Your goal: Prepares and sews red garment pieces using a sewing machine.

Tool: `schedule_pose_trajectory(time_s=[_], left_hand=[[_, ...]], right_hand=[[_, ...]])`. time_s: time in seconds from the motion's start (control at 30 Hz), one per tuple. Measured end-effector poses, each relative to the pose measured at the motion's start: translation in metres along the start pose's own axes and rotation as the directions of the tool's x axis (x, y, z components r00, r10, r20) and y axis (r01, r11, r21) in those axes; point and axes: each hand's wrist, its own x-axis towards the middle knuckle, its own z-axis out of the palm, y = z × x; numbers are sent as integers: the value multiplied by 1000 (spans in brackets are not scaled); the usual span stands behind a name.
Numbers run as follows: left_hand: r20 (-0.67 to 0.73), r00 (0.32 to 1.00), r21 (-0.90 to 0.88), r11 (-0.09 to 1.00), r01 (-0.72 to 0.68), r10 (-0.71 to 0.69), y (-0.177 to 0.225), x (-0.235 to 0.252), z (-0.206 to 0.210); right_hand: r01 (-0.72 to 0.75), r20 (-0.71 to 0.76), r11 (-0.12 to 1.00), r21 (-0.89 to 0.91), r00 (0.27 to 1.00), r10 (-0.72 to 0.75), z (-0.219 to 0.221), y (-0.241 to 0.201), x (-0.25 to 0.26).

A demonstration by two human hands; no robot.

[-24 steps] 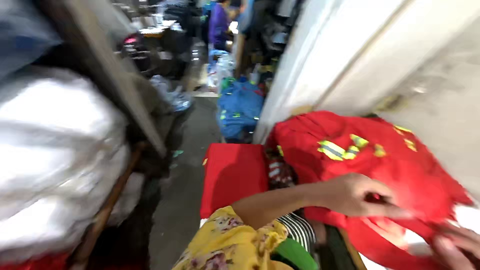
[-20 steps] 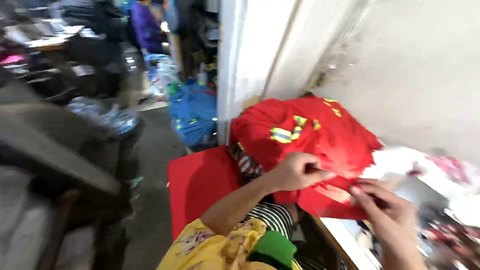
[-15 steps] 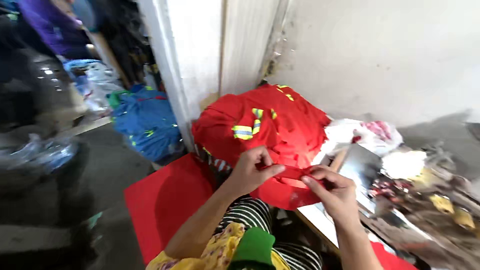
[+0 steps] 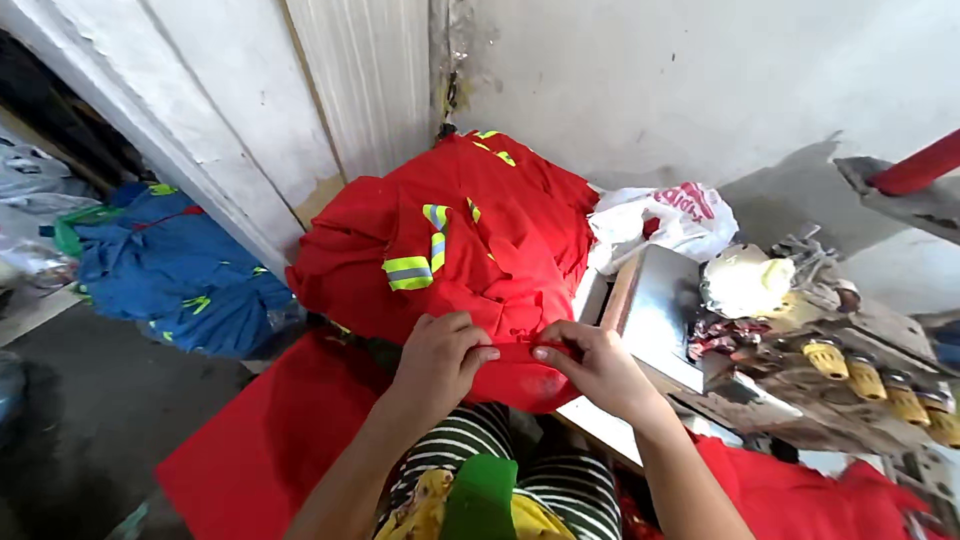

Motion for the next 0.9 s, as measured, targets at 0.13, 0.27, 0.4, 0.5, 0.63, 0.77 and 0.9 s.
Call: schedule_pose_trajectory(time_s=[0.13,0.27,0.4,0.5,0.63,0.77,0.9], left_hand=[[225,970,-425,905,14,91,-16,8,15],[299,954,-550,822,149,28,-3,9,36],[145,989,-616,780,109,-24,14,1,48],[-13,998,-535,843,-53,55,17,-5,46],[-59,985,-403,899,-171,161,18,-8,30],[-45,973,-317,920,-229,227,21,-16,19],[10,986,-293,943,-158,168,21,-38,13]], right_hand=[[122,51,972,203,990,-135,-5,28,-18],[22,-120,830,558,991,54,13,22,-38],[94,-384,772,629,901,203,45,3,-41],[189,-486,905,381,874,22,43,0,-42],[226,-438,947,227,893,-108,33,-5,-45],[268,-350,941,208,919,-184,23,-7,-53],[286,-250,927,243,942,-225,27,-7,-63]])
